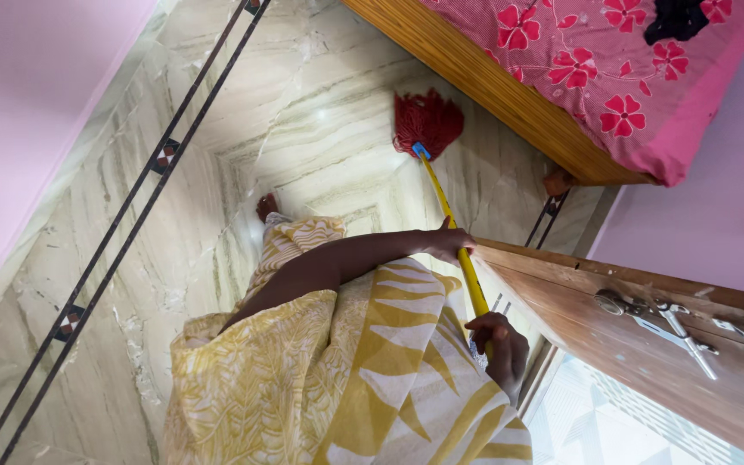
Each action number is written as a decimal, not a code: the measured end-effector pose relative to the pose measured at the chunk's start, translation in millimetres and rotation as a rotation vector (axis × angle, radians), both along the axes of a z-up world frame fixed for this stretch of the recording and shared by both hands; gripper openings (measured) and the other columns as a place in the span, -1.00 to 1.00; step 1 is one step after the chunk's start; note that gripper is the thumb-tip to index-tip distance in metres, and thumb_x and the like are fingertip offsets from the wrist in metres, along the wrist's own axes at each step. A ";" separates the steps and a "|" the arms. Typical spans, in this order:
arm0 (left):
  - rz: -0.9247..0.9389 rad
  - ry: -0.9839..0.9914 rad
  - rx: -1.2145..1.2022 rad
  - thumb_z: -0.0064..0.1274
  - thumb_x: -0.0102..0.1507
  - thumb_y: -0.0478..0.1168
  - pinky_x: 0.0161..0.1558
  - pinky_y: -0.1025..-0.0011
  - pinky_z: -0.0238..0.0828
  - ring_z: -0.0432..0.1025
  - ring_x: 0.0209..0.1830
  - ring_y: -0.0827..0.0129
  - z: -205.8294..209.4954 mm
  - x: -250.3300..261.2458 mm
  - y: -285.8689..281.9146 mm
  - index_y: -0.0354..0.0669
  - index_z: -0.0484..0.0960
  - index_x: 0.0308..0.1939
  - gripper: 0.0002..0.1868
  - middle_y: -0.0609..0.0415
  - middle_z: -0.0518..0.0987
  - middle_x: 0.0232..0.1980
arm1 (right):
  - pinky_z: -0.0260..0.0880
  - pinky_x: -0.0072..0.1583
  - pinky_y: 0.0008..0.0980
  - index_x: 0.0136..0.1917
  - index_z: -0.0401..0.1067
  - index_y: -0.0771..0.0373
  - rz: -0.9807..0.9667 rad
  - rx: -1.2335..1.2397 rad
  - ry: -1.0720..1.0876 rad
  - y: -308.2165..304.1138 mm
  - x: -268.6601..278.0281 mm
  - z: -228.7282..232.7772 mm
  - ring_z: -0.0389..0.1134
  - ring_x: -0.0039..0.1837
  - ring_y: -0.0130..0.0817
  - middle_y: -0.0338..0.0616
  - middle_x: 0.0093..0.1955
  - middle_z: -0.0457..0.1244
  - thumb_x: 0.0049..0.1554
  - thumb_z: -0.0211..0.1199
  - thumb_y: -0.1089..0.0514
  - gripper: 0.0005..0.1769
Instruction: The person mops a tiled floor in a bedroom, using a mop to clean the area around and under a bed.
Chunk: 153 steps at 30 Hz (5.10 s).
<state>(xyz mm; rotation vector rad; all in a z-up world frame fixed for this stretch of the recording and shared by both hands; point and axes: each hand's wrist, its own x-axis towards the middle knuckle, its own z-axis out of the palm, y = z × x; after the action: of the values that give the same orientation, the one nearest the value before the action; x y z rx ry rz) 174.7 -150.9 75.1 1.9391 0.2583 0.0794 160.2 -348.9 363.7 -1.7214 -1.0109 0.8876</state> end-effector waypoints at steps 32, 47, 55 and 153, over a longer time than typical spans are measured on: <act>0.825 0.250 0.403 0.26 0.08 0.06 -0.05 -0.39 0.26 0.46 0.05 -0.01 -89.2 -338.5 236.7 0.06 0.62 -0.27 -0.72 0.09 0.62 -0.12 | 0.18 -0.12 -0.38 -0.08 0.43 0.47 0.474 0.154 0.419 282.8 -105.1 -155.3 0.11 -0.30 -0.44 -0.14 -0.37 0.17 0.39 -0.11 0.03 -0.52; 0.856 0.125 0.275 0.36 0.02 -0.06 -0.18 -0.22 0.30 0.48 -0.11 0.03 -94.3 -313.5 237.0 0.01 0.57 -0.39 -0.74 0.06 0.56 -0.25 | 0.16 -0.06 -0.38 -0.12 0.44 0.44 0.598 0.198 0.416 279.7 -82.9 -133.0 0.05 -0.31 -0.49 -0.20 -0.40 0.12 0.39 -0.04 0.06 -0.56; 0.617 0.045 0.223 0.31 0.06 -0.15 -0.08 -0.27 0.24 0.46 -0.06 0.04 -71.7 -177.6 207.6 -0.05 0.54 -0.45 -0.78 0.07 0.56 -0.27 | 0.08 -0.22 -0.49 -0.14 0.46 0.43 0.430 0.089 0.175 206.1 -26.6 -82.1 0.06 -0.33 -0.53 -0.19 -0.32 0.20 0.35 -0.06 0.07 -0.57; -0.073 -0.145 0.236 0.22 0.07 -0.26 -0.05 0.05 0.35 0.55 -0.14 0.10 -38.9 34.9 -14.2 -0.09 0.61 -0.33 -0.87 0.04 0.66 -0.28 | 0.08 -0.21 -0.51 -0.06 0.51 0.41 -0.219 0.199 0.109 -25.8 20.5 -48.8 0.09 -0.33 -0.55 -0.27 -0.41 0.17 0.44 -0.14 -0.17 -0.35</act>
<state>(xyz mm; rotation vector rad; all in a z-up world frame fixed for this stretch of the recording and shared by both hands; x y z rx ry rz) 209.6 -165.1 36.2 2.1631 0.0841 0.2099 180.7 -374.7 314.9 -1.5633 -0.7936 0.7074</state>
